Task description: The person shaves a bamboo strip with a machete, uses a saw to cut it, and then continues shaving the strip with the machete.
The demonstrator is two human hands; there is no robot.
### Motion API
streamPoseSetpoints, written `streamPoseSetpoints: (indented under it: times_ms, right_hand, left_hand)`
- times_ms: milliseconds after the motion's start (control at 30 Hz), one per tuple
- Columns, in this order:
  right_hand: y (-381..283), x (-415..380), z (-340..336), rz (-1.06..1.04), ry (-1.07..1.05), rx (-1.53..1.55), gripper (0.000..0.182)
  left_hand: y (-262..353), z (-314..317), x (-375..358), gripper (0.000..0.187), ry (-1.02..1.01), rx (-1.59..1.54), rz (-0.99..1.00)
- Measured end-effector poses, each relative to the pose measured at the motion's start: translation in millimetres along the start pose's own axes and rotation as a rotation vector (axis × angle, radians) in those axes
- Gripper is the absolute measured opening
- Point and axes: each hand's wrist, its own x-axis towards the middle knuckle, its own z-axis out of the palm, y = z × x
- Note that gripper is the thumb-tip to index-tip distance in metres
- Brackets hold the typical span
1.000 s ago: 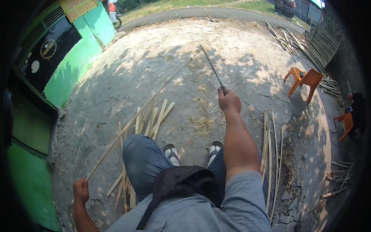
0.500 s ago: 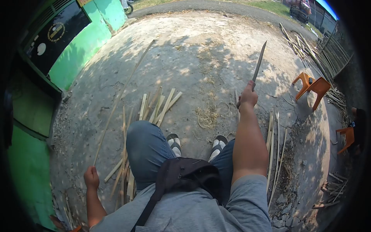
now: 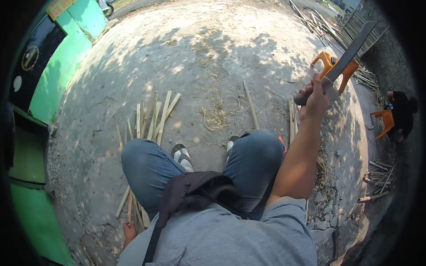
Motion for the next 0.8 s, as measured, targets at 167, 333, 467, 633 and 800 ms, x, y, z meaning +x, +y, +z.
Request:
streamPoseSetpoints:
  times_ms: [167, 333, 467, 633, 800]
  right_hand:
    - [99, -24, -200, 0.097, 0.251, -0.52, 0.026]
    - [176, -130, -397, 0.375, 0.377, -1.401, 0.043]
    - [168, -195, -429, 0.621, 0.463, -1.411, 0.043]
    - [183, -214, -519, 0.509, 0.45, -1.521, 0.045]
    - [185, -223, -518, 0.675, 0.438, -1.583, 0.041]
  left_hand:
    - [1, 21, -6, 0.053, -0.385, 0.042, -0.205]
    - [45, 18, 2, 0.048, -0.434, -0.06, -0.179]
    - [40, 8, 44, 0.044, -0.406, -0.17, -0.039]
    - [119, -29, 32, 0.041, -0.295, -0.067, -0.018]
    - [148, -29, 11, 0.042, -0.348, -0.006, 0.051]
